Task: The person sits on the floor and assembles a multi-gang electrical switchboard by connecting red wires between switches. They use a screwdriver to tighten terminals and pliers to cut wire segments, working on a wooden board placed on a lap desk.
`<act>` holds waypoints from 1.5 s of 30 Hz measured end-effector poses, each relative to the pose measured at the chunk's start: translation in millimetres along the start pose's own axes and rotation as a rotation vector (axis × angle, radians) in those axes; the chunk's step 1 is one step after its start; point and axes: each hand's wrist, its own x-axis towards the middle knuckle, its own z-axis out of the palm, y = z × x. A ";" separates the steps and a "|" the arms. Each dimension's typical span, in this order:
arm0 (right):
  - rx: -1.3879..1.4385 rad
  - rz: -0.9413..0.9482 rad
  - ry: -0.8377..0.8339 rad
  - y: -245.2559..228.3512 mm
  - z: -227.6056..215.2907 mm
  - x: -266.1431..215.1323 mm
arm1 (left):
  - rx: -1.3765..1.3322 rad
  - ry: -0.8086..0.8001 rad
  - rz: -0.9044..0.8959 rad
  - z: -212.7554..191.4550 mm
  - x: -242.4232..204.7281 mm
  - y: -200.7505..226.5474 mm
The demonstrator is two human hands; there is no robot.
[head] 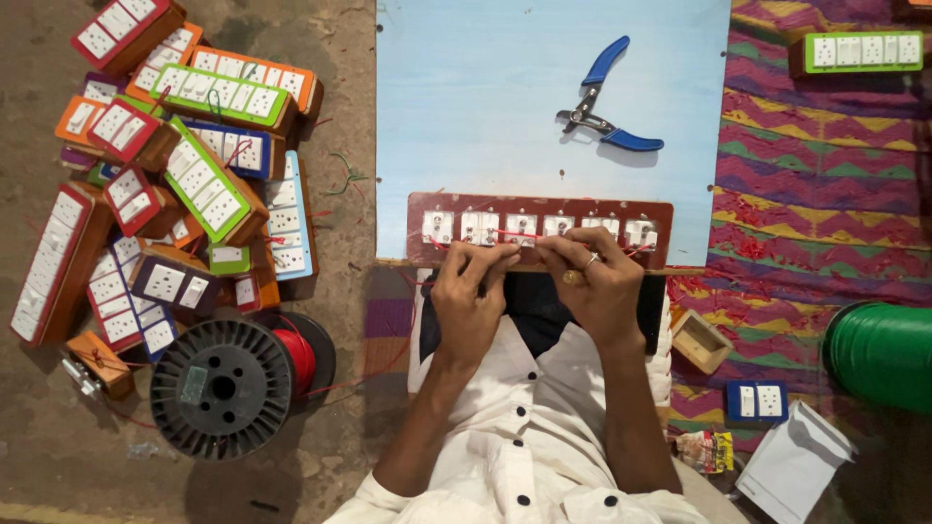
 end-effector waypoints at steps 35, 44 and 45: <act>0.074 0.089 -0.084 -13.6 -14.4 19.3 | 0.330 -0.350 0.122 -1.3 32.8 24.8; 0.342 0.342 -0.515 -30.6 -55.7 48.5 | 0.084 -0.426 0.403 -14.1 44.2 -1.1; 0.442 0.264 -0.391 -32.3 -49.5 44.4 | 0.063 -0.422 0.379 -14.7 42.2 -2.6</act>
